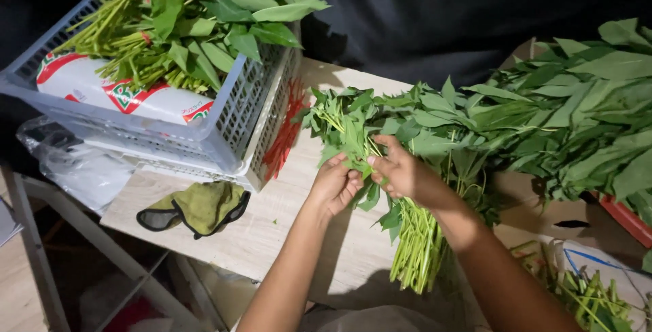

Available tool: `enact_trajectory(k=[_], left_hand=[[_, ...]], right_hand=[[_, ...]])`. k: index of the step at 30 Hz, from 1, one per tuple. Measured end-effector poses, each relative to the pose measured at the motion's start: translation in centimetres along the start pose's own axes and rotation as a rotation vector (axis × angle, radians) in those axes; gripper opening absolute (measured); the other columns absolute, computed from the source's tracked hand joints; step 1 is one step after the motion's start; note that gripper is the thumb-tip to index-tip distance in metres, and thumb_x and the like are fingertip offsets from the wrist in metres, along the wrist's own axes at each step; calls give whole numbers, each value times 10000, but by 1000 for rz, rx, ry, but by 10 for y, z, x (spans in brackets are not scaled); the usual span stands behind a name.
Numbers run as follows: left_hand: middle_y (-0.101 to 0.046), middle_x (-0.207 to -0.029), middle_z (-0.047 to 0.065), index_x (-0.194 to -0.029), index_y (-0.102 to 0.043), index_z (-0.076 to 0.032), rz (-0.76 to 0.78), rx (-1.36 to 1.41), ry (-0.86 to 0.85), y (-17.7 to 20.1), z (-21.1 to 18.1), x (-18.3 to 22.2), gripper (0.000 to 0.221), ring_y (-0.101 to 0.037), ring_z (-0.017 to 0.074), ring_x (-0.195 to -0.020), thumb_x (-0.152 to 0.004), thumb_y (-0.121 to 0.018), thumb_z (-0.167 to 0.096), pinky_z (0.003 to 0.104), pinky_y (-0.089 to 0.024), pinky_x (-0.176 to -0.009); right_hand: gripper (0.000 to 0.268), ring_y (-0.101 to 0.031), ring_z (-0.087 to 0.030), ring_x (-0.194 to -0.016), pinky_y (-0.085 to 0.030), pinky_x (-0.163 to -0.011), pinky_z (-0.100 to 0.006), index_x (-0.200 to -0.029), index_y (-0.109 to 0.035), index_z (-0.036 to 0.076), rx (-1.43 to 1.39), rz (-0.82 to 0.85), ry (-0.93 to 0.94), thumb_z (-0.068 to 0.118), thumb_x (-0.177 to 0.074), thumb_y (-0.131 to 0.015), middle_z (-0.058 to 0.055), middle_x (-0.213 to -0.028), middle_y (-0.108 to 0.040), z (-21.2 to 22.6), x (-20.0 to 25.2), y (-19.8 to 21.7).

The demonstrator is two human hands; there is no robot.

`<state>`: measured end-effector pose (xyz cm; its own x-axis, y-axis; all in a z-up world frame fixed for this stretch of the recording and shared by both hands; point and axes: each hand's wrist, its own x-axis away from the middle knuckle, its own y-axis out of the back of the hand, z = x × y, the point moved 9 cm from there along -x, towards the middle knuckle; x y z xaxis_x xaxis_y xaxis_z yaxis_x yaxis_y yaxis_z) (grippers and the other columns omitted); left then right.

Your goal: Bundling leafy green vegetables into bunches and tying them with red plastic strips for packaging.

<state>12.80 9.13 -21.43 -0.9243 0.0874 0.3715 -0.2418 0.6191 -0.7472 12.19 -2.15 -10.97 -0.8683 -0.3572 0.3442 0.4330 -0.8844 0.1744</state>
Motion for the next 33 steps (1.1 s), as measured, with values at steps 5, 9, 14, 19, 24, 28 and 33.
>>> enact_trajectory(k=[5, 9, 14, 19, 24, 28, 33], left_hand=[[-556, -780, 19, -1033, -540, -21, -36, 10, 19, 34, 18, -25, 73, -494, 51, -575, -978, -548, 27, 165, -461, -496], [-563, -782, 26, -1043, -542, -11, -45, 9, 4, 42, 17, -23, 74, -503, 54, -577, -978, -554, 23, 165, -467, -499], [-571, -784, 35, -1054, -545, 2, -50, 7, -4, 50, 19, -23, 79, -514, 57, -579, -979, -562, 19, 164, -474, -502], [-580, -787, 44, -1066, -547, 14, -62, 10, -19, 64, 20, -20, 90, -525, 60, -581, -979, -571, 14, 164, -481, -505], [-588, -789, 53, -1077, -549, 26, -65, 3, -34, 85, 23, -27, 104, -536, 63, -584, -979, -579, 10, 164, -488, -509], [-595, -791, 60, -1086, -551, 36, -65, -7, -37, 159, 56, -48, 116, -544, 65, -585, -979, -586, 6, 164, -494, -511], [-604, -794, 68, -1098, -553, 49, -66, -23, -42, 178, 57, -43, 133, -555, 69, -588, -979, -594, 2, 164, -501, -514]], right_hand=[[575, -416, -129, -468, -342, -305, -199, -1545, -166, 27, -49, 81, -18, 159, -1063, -448, -80, -676, -464, -7, -9, -15], [610, -433, -111, -482, -375, -325, -178, -1576, -153, 19, -16, 148, 0, 140, -1064, -461, -76, -692, -497, 11, -2, -36], [604, -502, -167, -462, -433, -308, -248, -1550, -267, 107, 121, 97, 61, 174, -1018, -544, -127, -687, -542, -12, -23, -41], [701, -516, -160, -463, -426, -319, -234, -1579, -131, 104, 216, 55, 102, 124, -1013, -545, -106, -666, -572, -17, -24, -41], [568, -550, -184, -407, -427, -300, -244, -1429, -298, 76, 133, -45, 101, 133, -971, -629, -135, -601, -645, -23, -28, -34], [799, -542, -174, -441, -441, -330, -245, -1543, -86, 51, 150, -66, 163, 71, -956, -626, -176, -662, -663, 23, -1, -45], [754, -573, -177, -472, -450, -355, -241, -1552, -159, -8, 114, -62, 169, 100, -971, -628, -162, -658, -687, 20, -3, -46]])
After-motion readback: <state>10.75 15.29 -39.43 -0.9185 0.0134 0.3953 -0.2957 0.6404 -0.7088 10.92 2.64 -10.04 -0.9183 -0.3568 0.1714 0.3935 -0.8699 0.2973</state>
